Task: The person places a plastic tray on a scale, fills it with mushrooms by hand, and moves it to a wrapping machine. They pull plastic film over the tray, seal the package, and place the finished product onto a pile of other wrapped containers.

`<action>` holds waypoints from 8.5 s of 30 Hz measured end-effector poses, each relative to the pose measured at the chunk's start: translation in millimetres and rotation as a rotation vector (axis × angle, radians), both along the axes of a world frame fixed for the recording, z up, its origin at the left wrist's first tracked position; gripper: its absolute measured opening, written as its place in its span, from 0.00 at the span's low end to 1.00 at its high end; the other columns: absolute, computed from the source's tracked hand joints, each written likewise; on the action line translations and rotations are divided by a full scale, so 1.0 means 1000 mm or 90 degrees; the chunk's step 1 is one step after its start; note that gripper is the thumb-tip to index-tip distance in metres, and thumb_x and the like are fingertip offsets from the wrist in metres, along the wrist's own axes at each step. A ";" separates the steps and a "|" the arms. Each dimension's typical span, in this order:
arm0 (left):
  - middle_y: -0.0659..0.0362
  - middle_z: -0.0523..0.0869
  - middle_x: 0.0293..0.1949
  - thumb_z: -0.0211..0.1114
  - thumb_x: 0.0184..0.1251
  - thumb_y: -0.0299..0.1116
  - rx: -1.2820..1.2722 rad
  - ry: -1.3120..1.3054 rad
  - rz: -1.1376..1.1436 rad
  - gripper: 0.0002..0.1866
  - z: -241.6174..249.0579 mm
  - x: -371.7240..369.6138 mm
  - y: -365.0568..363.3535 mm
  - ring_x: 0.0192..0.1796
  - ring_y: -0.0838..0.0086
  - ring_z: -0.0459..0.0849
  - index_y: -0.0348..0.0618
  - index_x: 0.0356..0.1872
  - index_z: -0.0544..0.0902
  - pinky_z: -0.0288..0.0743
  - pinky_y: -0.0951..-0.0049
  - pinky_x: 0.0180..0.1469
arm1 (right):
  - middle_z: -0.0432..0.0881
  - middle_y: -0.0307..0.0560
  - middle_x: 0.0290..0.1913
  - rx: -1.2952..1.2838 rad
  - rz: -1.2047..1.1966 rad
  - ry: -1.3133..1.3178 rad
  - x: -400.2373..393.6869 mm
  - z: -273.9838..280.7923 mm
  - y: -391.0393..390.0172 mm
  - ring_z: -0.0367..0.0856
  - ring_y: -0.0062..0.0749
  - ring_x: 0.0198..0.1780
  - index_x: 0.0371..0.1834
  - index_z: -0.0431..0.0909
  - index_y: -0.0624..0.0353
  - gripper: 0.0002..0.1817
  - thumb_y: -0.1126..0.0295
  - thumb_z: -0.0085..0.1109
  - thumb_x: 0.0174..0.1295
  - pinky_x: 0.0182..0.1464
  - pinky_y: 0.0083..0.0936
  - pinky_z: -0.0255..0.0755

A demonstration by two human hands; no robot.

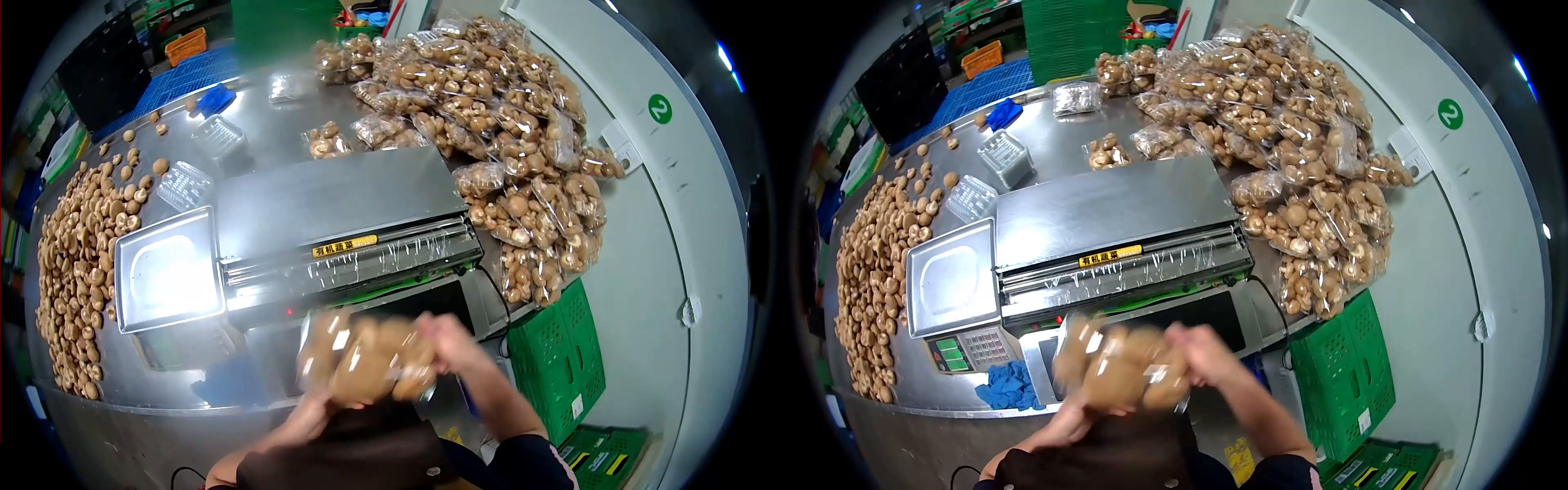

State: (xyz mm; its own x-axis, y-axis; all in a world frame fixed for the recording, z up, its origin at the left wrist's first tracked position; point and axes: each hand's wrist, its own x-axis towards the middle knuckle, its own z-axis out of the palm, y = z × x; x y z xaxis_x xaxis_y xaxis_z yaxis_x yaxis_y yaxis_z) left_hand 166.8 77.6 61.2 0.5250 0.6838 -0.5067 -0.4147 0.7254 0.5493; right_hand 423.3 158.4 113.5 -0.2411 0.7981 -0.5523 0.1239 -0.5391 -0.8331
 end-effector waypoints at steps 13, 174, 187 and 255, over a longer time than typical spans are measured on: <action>0.48 0.84 0.35 0.55 0.70 0.35 -0.045 0.117 0.252 0.13 0.002 -0.035 -0.012 0.36 0.62 0.85 0.34 0.44 0.76 0.77 0.67 0.43 | 0.82 0.45 0.30 0.493 -0.611 0.022 0.164 0.009 0.215 0.63 0.19 0.15 0.47 0.73 0.64 0.17 0.60 0.41 0.73 0.15 0.17 0.53; 0.55 0.79 0.34 0.63 0.62 0.39 -0.157 1.590 0.545 0.16 -0.124 -0.791 -0.396 0.31 0.70 0.75 0.32 0.39 0.77 0.72 0.71 0.42 | 0.76 0.60 0.55 0.686 0.405 -0.626 -0.542 -0.102 0.334 0.72 0.52 0.59 0.62 0.67 0.63 0.50 0.61 0.80 0.30 0.62 0.38 0.66; 0.48 0.85 0.31 0.61 0.57 0.34 -0.668 1.141 0.421 0.16 -0.190 -0.584 -0.572 0.35 0.62 0.83 0.26 0.34 0.82 0.76 0.64 0.38 | 0.72 0.60 0.61 0.549 0.493 -0.677 -0.539 -0.095 0.359 0.70 0.49 0.63 0.68 0.57 0.66 0.60 0.54 0.81 0.30 0.65 0.34 0.66; 0.44 0.82 0.29 0.46 0.63 0.16 -0.134 0.328 0.884 0.10 -0.118 -0.721 -0.041 0.16 0.72 0.75 0.28 0.44 0.70 0.62 0.77 0.13 | 0.82 0.60 0.38 -0.018 0.310 0.049 -0.853 -0.196 0.026 0.80 0.32 0.18 0.51 0.69 0.76 0.15 0.80 0.40 0.64 0.15 0.23 0.69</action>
